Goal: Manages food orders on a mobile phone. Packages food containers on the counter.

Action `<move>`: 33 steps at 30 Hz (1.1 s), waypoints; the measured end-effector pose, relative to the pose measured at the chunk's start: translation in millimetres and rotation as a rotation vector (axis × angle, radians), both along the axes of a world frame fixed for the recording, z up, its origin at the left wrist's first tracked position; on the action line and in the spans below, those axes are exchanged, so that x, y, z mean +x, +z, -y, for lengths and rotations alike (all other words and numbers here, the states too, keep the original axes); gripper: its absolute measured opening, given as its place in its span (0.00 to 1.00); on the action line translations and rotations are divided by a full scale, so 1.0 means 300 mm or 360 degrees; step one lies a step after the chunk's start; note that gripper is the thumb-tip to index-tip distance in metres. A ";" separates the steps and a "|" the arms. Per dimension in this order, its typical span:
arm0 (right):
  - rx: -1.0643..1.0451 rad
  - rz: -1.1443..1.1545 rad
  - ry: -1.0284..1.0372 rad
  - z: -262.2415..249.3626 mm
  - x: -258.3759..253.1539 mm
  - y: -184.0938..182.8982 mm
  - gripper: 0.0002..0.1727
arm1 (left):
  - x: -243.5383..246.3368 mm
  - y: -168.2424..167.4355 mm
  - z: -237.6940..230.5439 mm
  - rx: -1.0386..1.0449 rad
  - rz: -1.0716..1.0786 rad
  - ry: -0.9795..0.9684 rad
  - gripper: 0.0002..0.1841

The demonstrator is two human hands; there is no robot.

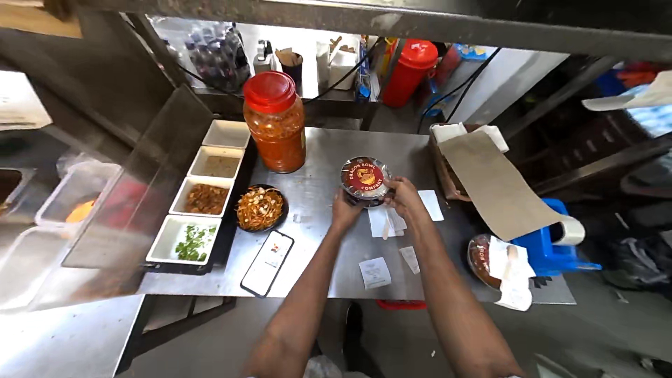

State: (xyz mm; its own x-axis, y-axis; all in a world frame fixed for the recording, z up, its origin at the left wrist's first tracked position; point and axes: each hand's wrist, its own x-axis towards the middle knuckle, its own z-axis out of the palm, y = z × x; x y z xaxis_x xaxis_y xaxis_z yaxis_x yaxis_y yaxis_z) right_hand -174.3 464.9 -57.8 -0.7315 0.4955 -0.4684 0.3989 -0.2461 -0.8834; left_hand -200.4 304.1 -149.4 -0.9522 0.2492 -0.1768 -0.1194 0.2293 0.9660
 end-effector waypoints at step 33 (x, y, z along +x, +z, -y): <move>-0.0072 -0.0263 -0.0587 -0.278 0.774 0.142 0.02 | 0.540 0.144 0.212 -0.0718 0.0445 0.0062 0.35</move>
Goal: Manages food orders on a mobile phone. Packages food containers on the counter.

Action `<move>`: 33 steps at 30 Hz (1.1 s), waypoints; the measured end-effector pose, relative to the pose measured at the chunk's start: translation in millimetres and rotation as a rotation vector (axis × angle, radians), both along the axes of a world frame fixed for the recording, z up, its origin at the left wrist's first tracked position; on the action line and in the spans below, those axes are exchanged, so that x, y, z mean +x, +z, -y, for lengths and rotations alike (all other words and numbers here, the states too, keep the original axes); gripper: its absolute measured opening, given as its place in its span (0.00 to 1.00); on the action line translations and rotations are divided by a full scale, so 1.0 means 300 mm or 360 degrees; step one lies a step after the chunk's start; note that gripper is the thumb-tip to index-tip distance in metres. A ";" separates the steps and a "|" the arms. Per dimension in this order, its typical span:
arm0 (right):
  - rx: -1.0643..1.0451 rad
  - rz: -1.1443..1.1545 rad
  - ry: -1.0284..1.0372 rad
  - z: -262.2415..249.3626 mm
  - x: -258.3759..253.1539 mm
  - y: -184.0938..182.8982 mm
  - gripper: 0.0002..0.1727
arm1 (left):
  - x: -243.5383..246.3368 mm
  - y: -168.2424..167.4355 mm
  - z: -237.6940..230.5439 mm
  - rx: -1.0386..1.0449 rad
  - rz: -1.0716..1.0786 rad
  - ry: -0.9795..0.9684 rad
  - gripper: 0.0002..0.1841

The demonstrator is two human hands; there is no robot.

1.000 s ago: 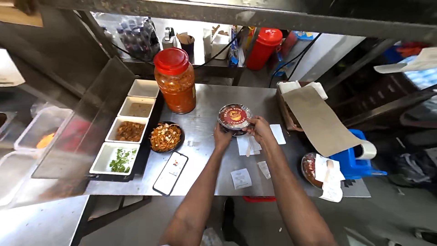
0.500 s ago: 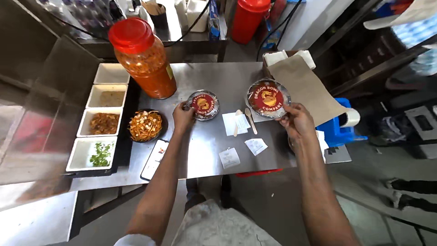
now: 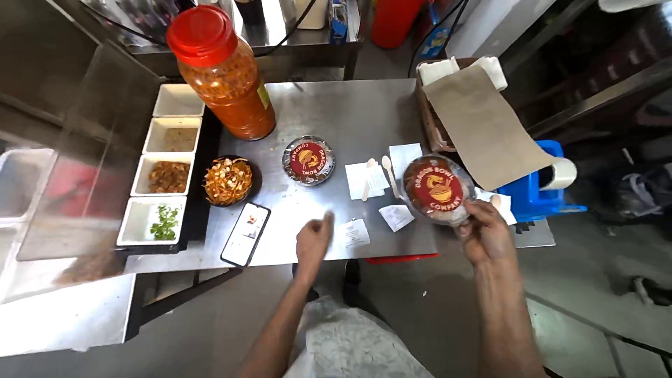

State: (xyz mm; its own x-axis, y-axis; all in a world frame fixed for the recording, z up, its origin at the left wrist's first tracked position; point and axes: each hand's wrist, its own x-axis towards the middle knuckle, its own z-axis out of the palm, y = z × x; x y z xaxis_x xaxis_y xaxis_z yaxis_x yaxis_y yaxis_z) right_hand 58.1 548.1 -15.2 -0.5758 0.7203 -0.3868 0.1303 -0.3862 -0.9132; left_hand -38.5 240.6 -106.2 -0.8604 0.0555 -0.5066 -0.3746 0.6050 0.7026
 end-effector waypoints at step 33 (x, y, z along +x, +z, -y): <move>0.0246 0.0512 0.1202 0.447 -0.803 -0.359 0.22 | -0.095 -0.110 0.181 0.0264 -0.0230 0.0213 0.18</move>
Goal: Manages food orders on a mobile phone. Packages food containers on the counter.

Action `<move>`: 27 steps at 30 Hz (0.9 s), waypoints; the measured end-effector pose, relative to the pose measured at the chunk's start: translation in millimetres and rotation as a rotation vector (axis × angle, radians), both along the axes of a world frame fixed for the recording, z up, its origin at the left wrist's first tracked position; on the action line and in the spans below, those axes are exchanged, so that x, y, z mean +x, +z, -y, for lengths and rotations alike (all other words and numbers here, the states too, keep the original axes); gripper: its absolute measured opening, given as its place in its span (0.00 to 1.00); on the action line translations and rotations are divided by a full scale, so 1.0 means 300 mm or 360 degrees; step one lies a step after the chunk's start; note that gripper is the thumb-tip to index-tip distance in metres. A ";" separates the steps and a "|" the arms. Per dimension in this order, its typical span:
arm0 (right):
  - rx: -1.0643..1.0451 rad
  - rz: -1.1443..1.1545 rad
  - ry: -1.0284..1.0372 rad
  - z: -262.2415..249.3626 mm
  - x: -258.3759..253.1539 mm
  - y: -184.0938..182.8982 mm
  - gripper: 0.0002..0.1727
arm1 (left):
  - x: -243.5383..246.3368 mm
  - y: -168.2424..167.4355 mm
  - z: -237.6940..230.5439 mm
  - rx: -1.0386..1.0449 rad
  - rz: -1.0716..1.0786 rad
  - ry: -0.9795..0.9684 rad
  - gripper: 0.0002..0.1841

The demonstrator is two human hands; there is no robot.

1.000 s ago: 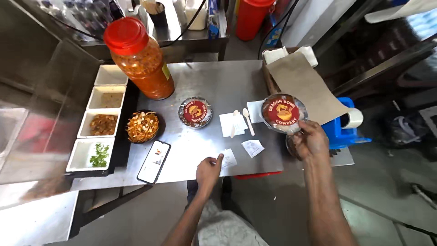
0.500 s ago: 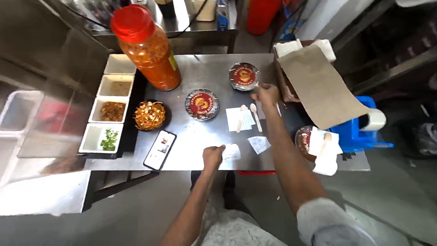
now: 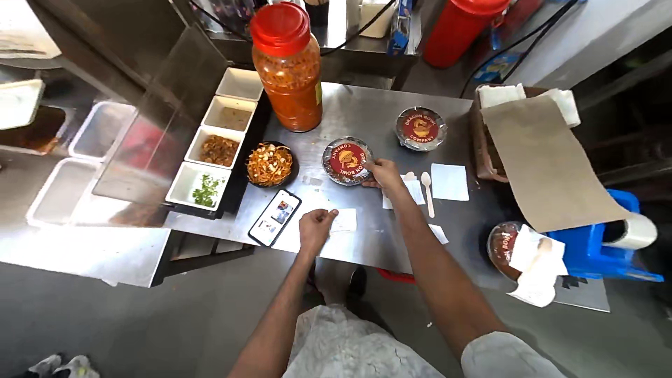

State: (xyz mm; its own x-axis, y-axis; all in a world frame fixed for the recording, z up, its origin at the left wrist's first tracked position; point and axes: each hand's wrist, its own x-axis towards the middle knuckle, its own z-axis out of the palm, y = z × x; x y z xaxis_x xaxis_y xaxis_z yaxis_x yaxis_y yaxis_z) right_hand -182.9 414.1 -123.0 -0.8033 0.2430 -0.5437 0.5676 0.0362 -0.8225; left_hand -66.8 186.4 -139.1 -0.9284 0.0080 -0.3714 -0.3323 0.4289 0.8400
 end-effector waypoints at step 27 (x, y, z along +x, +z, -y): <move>0.1652 -0.0326 0.0190 -0.095 0.410 -0.085 0.20 | 0.080 0.017 0.022 -0.0828 -0.0559 -0.0004 0.15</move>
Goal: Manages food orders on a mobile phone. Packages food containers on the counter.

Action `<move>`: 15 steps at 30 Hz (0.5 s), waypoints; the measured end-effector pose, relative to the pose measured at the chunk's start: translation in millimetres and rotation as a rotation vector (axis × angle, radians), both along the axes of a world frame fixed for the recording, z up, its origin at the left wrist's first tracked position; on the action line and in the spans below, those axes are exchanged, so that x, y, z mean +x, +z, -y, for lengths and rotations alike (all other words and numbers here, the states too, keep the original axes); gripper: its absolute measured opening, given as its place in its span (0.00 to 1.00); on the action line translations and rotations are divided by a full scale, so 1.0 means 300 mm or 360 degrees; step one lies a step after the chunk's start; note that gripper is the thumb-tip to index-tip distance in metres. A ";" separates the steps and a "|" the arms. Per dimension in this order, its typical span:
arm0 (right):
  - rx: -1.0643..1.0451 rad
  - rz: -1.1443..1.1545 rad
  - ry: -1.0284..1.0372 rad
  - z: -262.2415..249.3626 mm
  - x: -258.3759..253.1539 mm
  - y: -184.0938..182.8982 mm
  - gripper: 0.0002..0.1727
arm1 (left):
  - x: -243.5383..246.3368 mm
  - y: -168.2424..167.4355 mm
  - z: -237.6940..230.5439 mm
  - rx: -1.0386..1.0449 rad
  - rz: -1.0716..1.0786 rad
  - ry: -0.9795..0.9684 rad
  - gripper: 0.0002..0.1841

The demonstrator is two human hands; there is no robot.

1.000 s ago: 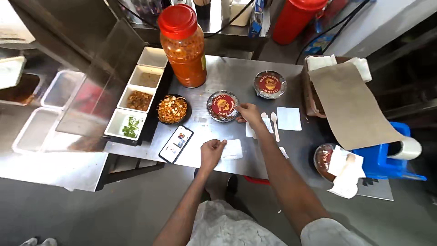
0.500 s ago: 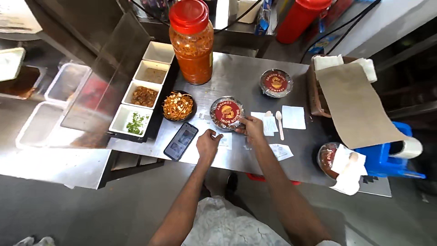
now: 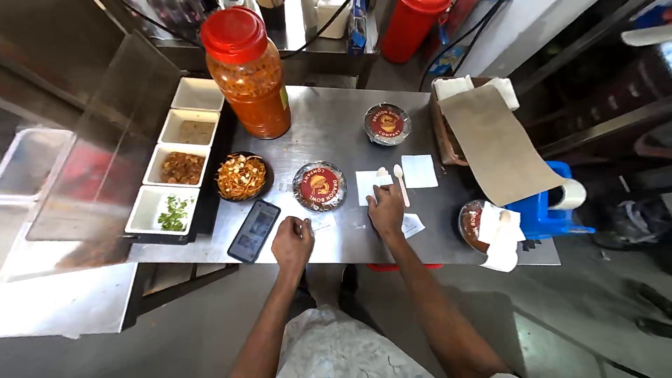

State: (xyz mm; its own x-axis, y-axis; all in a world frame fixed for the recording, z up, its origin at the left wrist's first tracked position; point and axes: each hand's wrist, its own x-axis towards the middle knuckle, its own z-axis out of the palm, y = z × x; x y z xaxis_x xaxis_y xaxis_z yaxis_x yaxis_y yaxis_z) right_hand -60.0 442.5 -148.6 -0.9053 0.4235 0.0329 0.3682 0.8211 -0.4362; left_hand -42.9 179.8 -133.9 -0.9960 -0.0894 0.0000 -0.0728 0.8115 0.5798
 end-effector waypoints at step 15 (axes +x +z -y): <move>-0.0007 -0.0084 0.0063 0.060 0.074 -0.015 0.25 | 0.010 -0.001 -0.204 0.0033 -0.0028 -0.0496 0.15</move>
